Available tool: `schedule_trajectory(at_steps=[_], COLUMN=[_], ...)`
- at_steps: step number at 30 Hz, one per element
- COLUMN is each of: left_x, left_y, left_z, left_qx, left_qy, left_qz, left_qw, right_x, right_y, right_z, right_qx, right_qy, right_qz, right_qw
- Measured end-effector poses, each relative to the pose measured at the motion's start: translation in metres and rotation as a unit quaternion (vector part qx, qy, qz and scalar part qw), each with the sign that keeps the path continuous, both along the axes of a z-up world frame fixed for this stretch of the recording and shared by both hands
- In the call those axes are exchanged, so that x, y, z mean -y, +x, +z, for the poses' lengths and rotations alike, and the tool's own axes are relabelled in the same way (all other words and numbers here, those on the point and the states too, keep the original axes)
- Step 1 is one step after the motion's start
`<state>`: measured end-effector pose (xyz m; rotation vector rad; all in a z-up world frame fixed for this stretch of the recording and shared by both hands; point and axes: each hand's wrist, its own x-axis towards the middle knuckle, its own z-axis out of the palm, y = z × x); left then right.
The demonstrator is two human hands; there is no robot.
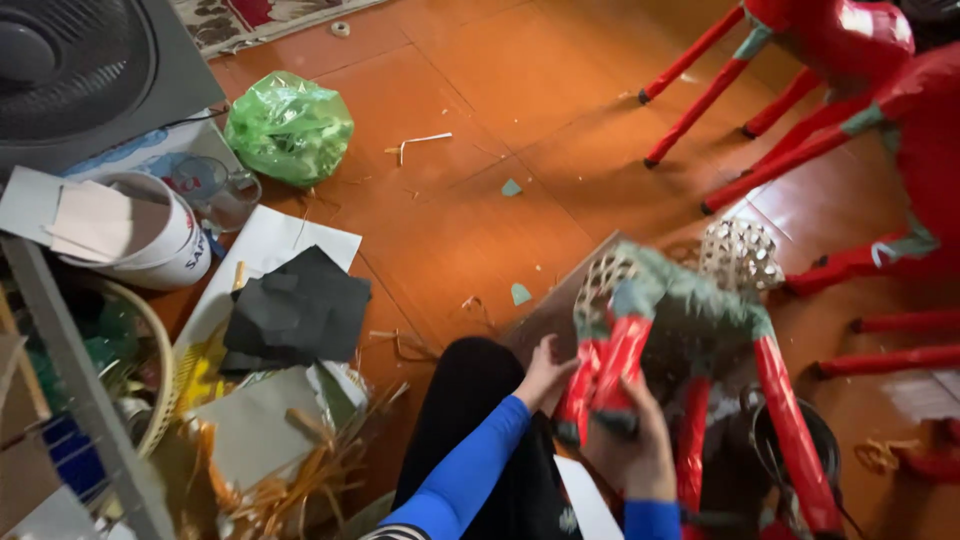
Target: Applying red tape and white paper strips to a giraffe-shaped craft model using a brush and glue
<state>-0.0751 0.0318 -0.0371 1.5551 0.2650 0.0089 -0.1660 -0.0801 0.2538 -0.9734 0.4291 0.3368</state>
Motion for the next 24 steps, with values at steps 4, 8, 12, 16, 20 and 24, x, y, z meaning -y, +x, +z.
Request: schedule_trajectory(at_steps=[4, 8, 12, 16, 20, 24], left_x=[-0.015, -0.054, -0.113, -0.173, -0.191, -0.186], left_y=[-0.086, -0.138, -0.182, -0.161, -0.183, -0.192], left_z=[0.092, 0.158, 0.277, 0.268, 0.329, 0.342], left_qx=[-0.155, -0.087, 0.076, 0.166, 0.211, 0.114], left_qy=[-0.336, -0.556, -0.515, -0.332, -0.119, -0.121], left_qz=[-0.127, -0.158, -0.195, -0.06, -0.031, 0.034], left_qw=[0.92, 0.811, 0.831, 0.926, 0.97, 0.986], right_x=[0.03, -0.027, -0.04, -0.04, -0.025, -0.035], right_y=[0.008, -0.073, -0.114, -0.106, -0.077, -0.065], right_z=[-0.009, 0.093, 0.114, 0.081, 0.032, 0.019], right_qx=[0.037, 0.076, 0.256, 0.192, 0.292, 0.28], right_qy=[-0.031, 0.007, 0.114, -0.03, -0.091, -0.121], right_qz=[0.044, 0.048, 0.191, 0.112, 0.143, 0.141], right_qw=[0.998, 0.996, 0.941, 0.975, 0.941, 0.942])
